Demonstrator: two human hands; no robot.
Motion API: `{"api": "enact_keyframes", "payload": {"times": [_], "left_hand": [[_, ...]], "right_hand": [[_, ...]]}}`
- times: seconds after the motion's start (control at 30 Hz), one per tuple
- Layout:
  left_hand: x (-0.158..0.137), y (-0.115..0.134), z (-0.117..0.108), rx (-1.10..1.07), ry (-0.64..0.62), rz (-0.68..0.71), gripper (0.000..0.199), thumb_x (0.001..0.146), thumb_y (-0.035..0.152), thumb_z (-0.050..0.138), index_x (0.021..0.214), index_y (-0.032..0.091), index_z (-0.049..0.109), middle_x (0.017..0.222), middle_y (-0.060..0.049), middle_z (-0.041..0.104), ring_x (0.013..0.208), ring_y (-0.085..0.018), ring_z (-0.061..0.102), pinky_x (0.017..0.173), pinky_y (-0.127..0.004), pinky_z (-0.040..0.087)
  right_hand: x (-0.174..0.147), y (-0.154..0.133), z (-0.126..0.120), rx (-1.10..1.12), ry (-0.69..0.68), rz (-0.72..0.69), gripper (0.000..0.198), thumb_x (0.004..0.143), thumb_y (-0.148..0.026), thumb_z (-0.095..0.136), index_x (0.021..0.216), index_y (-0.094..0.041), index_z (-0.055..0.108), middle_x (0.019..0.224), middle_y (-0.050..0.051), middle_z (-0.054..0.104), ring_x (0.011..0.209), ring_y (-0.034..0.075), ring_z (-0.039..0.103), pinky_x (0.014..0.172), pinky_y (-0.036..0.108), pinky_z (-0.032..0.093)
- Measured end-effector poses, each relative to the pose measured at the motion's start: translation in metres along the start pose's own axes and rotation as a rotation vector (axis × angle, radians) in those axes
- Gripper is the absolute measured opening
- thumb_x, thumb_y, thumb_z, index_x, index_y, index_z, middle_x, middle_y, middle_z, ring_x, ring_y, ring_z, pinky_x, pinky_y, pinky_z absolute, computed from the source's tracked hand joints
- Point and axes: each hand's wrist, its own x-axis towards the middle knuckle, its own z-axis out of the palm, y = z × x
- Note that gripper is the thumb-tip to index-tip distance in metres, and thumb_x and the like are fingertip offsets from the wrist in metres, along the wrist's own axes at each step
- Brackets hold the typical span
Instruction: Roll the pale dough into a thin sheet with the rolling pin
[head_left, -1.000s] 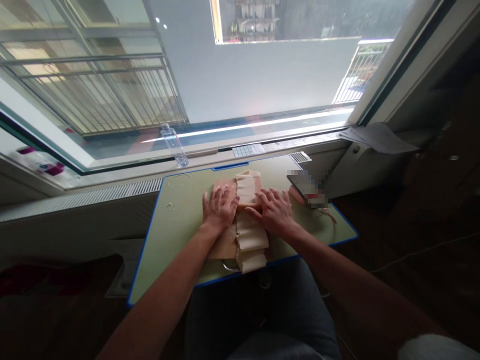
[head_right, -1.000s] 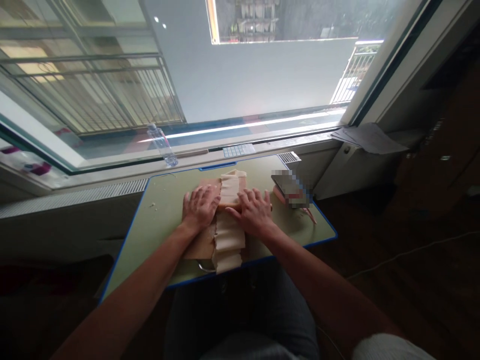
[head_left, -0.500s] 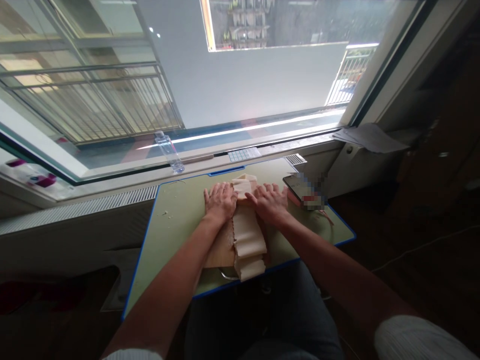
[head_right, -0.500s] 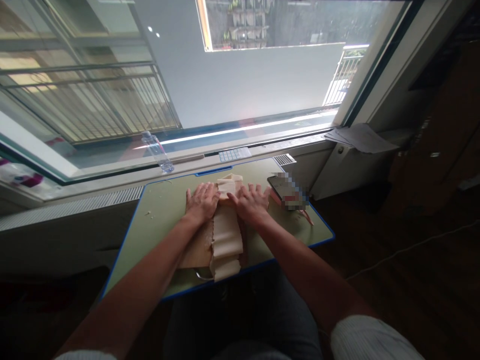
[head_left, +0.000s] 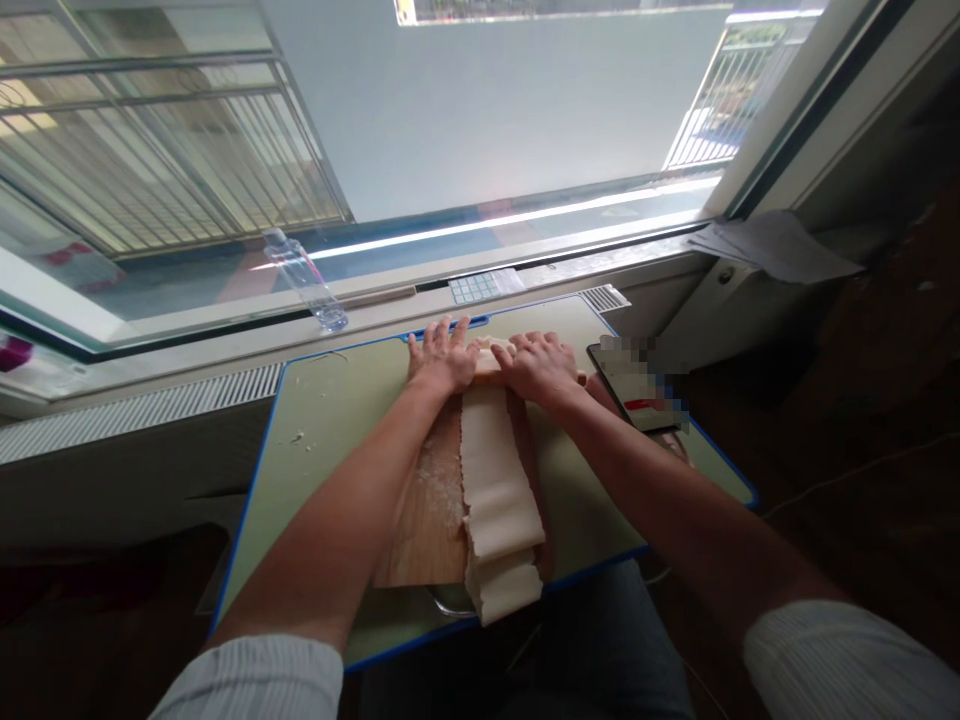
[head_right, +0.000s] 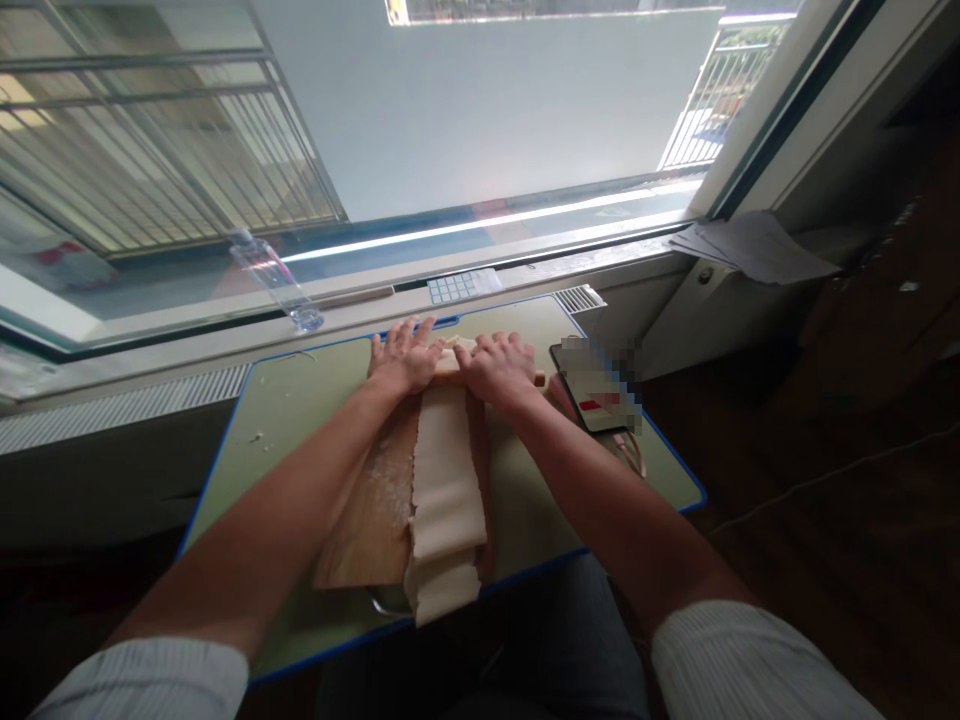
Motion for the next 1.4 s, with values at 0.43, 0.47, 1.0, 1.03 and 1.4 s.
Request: {"api": "enact_keyframes", "payload": {"times": [0.43,0.47,1.0,1.03,1.4], "left_hand": [[-0.043,0.001,0.005,0.015,0.101,0.014,0.068,0.107,0.054,0.024,0.17,0.029,0.038,0.179,-0.007,0.032,0.163,-0.032,0.031,0.133,-0.064,0.019],[-0.052,0.001,0.006,0.025,0.11,0.018,0.068,0.108,0.054,0.024,0.168,0.028,0.041,0.178,-0.007,0.033,0.163,-0.032,0.032,0.133,-0.064,0.02],[-0.153,-0.002,0.018,0.059,0.172,0.093,0.07,0.109,0.057,0.029,0.17,0.023,0.038,0.174,-0.01,0.041,0.163,-0.029,0.034,0.136,-0.056,0.021],[-0.148,-0.002,0.018,0.059,0.174,0.083,0.07,0.109,0.056,0.029,0.17,0.023,0.038,0.174,-0.01,0.041,0.163,-0.03,0.034,0.135,-0.057,0.021],[-0.071,-0.002,0.003,0.054,0.132,0.005,0.069,0.109,0.06,0.022,0.166,0.029,0.044,0.174,-0.01,0.041,0.161,-0.032,0.036,0.132,-0.063,0.024]], "right_hand": [[-0.026,-0.007,0.003,-0.052,0.076,0.033,0.052,0.11,-0.049,0.037,0.135,-0.015,0.067,0.137,0.019,0.07,0.127,0.035,0.058,0.106,0.048,0.039],[-0.034,-0.008,0.003,-0.052,0.085,0.032,0.053,0.111,-0.05,0.037,0.133,-0.015,0.068,0.137,0.02,0.07,0.126,0.036,0.058,0.107,0.049,0.039],[-0.116,0.005,0.015,0.011,0.189,-0.102,0.067,0.112,-0.058,0.036,0.16,-0.013,0.051,0.166,0.018,0.05,0.155,0.033,0.04,0.13,0.054,0.012],[-0.11,0.005,0.015,0.007,0.182,-0.102,0.067,0.112,-0.059,0.035,0.16,-0.014,0.051,0.166,0.018,0.05,0.155,0.033,0.04,0.13,0.054,0.012],[-0.038,-0.004,0.006,-0.023,0.165,-0.061,0.062,0.112,-0.062,0.032,0.136,-0.018,0.069,0.145,0.016,0.068,0.134,0.033,0.054,0.116,0.048,0.033]]}}
